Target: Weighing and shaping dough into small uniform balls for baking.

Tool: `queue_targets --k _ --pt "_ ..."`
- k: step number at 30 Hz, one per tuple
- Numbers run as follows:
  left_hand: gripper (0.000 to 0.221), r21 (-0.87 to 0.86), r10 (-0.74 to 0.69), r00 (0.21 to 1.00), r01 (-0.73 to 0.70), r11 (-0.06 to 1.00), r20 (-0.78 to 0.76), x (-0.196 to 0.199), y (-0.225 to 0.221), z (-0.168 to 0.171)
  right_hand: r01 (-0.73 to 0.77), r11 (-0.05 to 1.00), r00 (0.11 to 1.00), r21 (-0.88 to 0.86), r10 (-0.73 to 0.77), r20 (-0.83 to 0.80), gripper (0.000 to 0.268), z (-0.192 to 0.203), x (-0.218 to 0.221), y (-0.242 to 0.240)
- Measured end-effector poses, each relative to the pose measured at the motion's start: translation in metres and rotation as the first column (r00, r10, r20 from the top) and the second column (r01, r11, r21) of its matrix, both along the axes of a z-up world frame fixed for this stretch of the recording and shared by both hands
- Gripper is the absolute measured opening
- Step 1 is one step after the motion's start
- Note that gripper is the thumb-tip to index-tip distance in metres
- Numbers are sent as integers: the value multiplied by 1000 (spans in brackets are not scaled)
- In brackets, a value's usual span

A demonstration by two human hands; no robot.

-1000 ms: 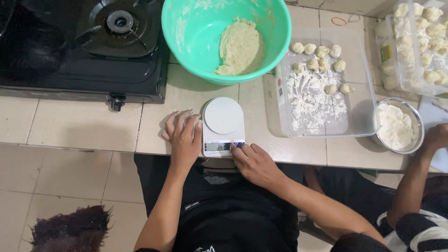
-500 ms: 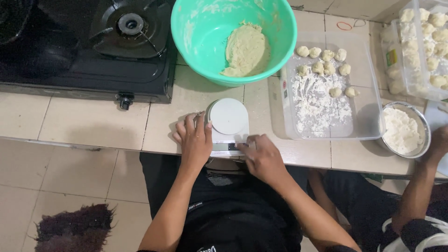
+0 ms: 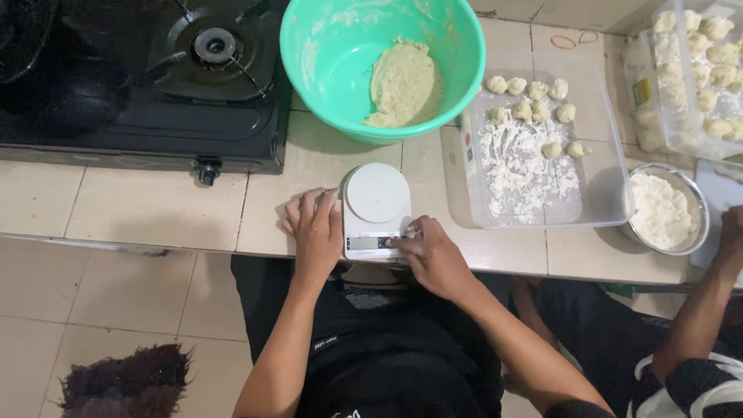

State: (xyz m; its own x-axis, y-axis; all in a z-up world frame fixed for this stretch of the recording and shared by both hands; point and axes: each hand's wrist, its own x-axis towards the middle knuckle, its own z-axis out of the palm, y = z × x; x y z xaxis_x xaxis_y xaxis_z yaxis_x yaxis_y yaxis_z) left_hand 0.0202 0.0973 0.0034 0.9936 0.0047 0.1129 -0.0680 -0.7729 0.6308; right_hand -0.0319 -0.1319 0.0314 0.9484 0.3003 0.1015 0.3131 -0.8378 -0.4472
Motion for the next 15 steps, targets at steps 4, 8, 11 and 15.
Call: queue_targets --k 4,8,11,15 --pt "35 -8 -31 986 33 999 164 0 5 -20 158 896 985 416 -116 -126 29 -2 13 -16" --pt "32 -11 -39 969 43 999 246 -9 6 -17 251 908 966 336 -212 -150 25 2 16 -20" --pt "32 -29 -36 966 45 999 258 -10 6 -13 246 924 966 293 -206 -158 30 -14 9 -20" --pt "31 -20 -17 966 23 1000 257 -9 4 -15 206 946 978 252 -187 -96 30 2 5 -11"
